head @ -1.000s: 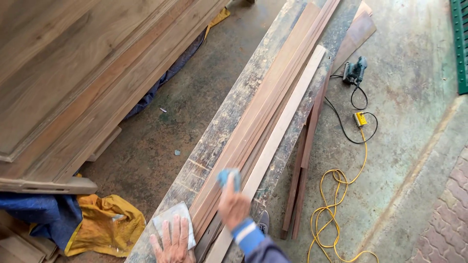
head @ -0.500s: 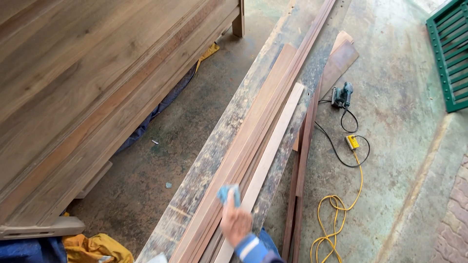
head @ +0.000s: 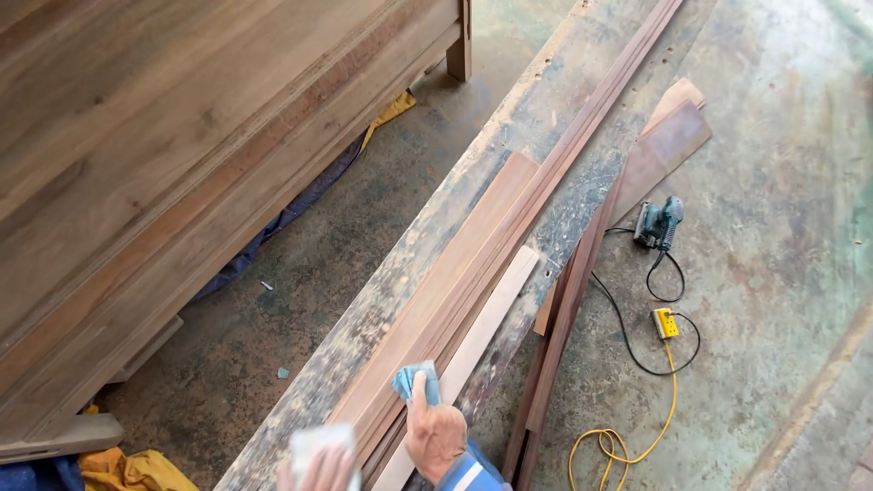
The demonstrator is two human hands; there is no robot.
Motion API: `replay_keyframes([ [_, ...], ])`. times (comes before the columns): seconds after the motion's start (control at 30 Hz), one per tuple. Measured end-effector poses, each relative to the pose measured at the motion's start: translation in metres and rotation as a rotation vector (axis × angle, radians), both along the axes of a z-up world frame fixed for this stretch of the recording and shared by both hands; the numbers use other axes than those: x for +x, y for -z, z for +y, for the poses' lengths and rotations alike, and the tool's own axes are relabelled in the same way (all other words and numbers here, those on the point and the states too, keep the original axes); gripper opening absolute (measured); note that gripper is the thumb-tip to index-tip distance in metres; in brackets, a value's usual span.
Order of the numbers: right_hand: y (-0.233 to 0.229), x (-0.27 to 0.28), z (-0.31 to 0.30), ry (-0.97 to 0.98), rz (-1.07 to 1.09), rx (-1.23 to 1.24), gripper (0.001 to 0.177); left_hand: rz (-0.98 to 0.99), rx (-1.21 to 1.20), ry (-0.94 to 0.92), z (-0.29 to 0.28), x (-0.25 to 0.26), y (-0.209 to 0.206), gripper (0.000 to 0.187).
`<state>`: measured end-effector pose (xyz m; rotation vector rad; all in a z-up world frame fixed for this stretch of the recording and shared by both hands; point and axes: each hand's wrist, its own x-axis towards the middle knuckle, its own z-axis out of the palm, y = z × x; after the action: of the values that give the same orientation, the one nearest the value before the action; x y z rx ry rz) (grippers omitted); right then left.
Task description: Sanding wooden furniture components using handheld sandpaper sheets.
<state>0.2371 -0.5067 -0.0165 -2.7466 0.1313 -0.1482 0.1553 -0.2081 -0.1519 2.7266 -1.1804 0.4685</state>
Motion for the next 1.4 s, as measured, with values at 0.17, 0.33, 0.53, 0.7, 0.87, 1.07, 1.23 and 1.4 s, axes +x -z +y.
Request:
replay_keyframes([
  [0.17, -0.029, 0.133, -0.12, 0.168, -0.001, 0.043, 0.046, 0.064, 0.053, 0.007, -0.065, 0.051, -0.036, 0.052],
  [0.33, -0.017, 0.18, -0.169, 0.365, 0.156, 0.055, 0.039, -0.25, 0.1, 0.07, -0.053, 0.063, -0.017, 0.049],
  [0.53, -0.01, 0.079, -0.09, -0.08, -0.048, 0.001, 0.047, -0.226, 0.133, 0.021, -0.034, 0.026, 0.052, 0.059],
  [0.7, -0.019, 0.186, -0.18, 0.162, 0.042, -0.108, 0.048, -0.204, 0.145, -0.011, -0.033, 0.015, 0.072, 0.074],
  [0.87, -0.035, 0.186, -0.166, 0.228, 0.07, 0.011, 0.05, -0.21, 0.169, -0.013, -0.033, 0.018, 0.065, 0.074],
  [1.07, -0.021, 0.091, -0.107, -0.014, -0.105, -0.028, 0.052, -0.166, 0.104, -0.015, -0.053, 0.031, 0.017, 0.055],
  [1.23, -0.027, 0.185, -0.18, 0.271, 0.214, -0.026, 0.052, -0.029, 0.023, -0.077, -0.073, 0.039, -0.052, 0.051],
  [1.4, -0.06, 0.185, -0.142, 0.43, 0.16, 0.113, 0.056, 0.232, 0.036, -0.099, -0.078, 0.044, -0.074, 0.067],
])
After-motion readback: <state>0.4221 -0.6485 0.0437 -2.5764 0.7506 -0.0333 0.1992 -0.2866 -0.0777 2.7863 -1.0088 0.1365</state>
